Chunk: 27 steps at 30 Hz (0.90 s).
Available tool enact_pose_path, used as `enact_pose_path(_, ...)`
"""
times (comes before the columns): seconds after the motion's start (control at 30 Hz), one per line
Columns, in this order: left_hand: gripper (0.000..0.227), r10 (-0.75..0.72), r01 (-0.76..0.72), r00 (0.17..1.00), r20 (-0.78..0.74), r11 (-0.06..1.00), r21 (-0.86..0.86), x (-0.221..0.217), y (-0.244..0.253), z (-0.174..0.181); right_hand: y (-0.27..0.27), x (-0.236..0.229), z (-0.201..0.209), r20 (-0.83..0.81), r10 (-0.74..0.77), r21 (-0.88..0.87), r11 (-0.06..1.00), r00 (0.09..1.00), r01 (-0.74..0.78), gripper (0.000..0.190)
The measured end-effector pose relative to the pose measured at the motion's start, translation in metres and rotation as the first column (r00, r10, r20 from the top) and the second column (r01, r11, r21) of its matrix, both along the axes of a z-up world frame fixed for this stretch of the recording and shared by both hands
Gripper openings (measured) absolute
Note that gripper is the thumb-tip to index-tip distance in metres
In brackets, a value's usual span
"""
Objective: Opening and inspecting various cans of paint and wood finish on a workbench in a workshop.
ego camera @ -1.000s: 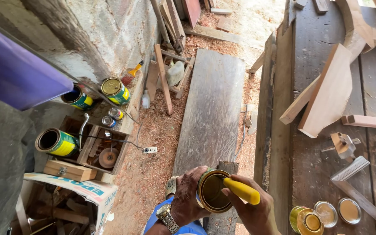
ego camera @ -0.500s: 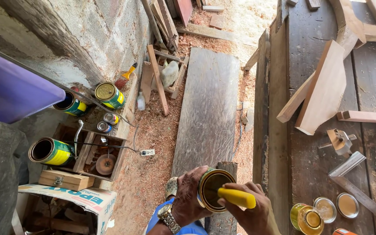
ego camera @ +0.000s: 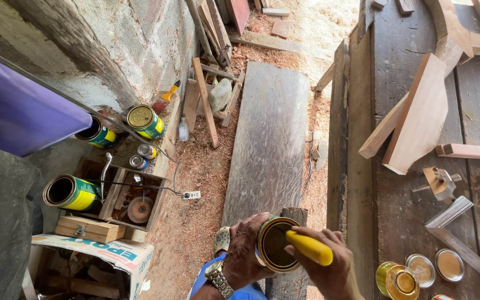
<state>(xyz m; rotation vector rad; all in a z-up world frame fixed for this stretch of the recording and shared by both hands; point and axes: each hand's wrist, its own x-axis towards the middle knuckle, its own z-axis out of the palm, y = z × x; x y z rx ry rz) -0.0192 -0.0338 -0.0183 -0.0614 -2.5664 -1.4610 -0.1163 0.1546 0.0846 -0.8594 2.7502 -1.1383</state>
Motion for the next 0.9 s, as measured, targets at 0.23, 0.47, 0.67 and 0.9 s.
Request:
enact_pose_path(0.23,0.129,0.024,-0.024,0.999,-0.031,1.0,0.003,-0.001,-0.004,-0.002,0.013,0.001,-0.019,-0.056,0.117,0.048,0.992,0.992,-0.114,0.039)
enact_pose_path(0.47,0.133,0.006,-0.006,1.0,0.008,1.0,0.03,-0.003,-0.011,0.001,0.003,-0.006,-0.01,0.084,0.125,0.054,0.99,0.989,-0.129,0.04)
enact_pose_path(0.67,0.132,0.005,-0.004,1.0,-0.02,1.0,0.002,-0.007,-0.014,-0.004,-0.005,-0.011,-0.003,0.06,0.18,-0.043,0.983,0.982,-0.178,0.035)
enact_pose_path(0.9,0.132,0.003,-0.003,1.0,-0.023,1.0,0.019,-0.01,-0.02,-0.006,-0.027,-0.019,0.011,0.032,0.158,-0.054,0.986,0.987,-0.156,0.039)
